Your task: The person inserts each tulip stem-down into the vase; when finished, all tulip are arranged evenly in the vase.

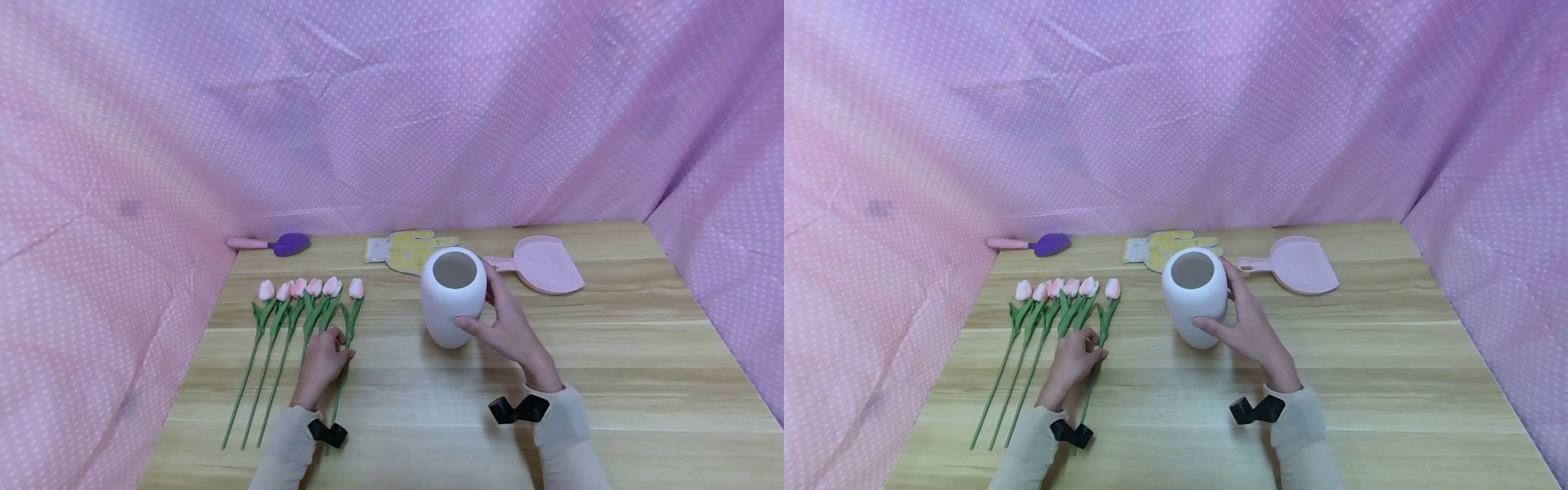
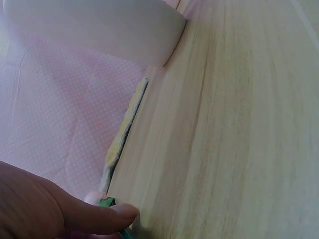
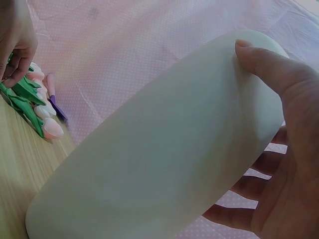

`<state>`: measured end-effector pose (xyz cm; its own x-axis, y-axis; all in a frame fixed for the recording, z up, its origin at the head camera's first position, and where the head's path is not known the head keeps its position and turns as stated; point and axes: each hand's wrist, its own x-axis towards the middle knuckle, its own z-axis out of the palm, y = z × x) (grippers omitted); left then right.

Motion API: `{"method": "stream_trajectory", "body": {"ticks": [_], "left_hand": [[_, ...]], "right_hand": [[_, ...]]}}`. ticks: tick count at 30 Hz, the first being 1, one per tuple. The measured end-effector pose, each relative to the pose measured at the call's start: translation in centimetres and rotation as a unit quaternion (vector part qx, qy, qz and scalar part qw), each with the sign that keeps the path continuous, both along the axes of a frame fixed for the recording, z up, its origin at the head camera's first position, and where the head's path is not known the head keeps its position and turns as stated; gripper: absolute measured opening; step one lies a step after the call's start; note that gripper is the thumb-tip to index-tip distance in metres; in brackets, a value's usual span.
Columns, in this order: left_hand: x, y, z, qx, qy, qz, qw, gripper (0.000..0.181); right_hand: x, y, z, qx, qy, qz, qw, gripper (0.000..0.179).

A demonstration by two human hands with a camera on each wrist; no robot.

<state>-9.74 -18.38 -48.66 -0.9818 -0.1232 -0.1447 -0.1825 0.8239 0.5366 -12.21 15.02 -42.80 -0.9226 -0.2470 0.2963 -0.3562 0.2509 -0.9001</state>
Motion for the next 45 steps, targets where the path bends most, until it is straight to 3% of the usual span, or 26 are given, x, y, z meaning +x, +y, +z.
{"method": "stream_trajectory", "body": {"ticks": [10,17,20,24,29,36,45], "left_hand": [[-0.2,-0.4,-0.4,0.044,0.0,0.005,0.999,0.013],[0.1,-0.7,-0.5,0.14,-0.032,0.03,0.9892,0.012],[0.1,-0.8,-0.6,0.198,-0.055,0.049,0.9774,0.012],[-0.1,-0.9,-0.8,0.286,-0.077,0.072,0.9525,0.014],[-0.4,-1.4,-1.0,0.363,-0.09,0.071,0.9245,0.02],[-0.3,-2.1,-1.0,0.431,-0.096,0.069,0.8944,0.019],[0.0,-2.4,-1.1,0.493,-0.077,0.096,0.8614,0.017]], "right_hand": [[0.0,-0.1,0.1,0.004,0.002,0.001,1.0,0.098],[0.0,-0.1,0.2,0.005,-0.006,0.001,1.0,0.098],[0.0,-0.1,0.1,0.006,-0.007,0.0,1.0,0.097],[0.0,0.0,0.1,0.008,-0.006,-0.002,0.9999,0.097],[0.0,0.1,0.1,0.006,-0.003,-0.002,1.0,0.097],[-0.1,0.0,0.1,0.004,-0.002,0.001,1.0,0.097],[-0.1,0.0,0.1,0.005,-0.007,0.0,1.0,0.097]]}}
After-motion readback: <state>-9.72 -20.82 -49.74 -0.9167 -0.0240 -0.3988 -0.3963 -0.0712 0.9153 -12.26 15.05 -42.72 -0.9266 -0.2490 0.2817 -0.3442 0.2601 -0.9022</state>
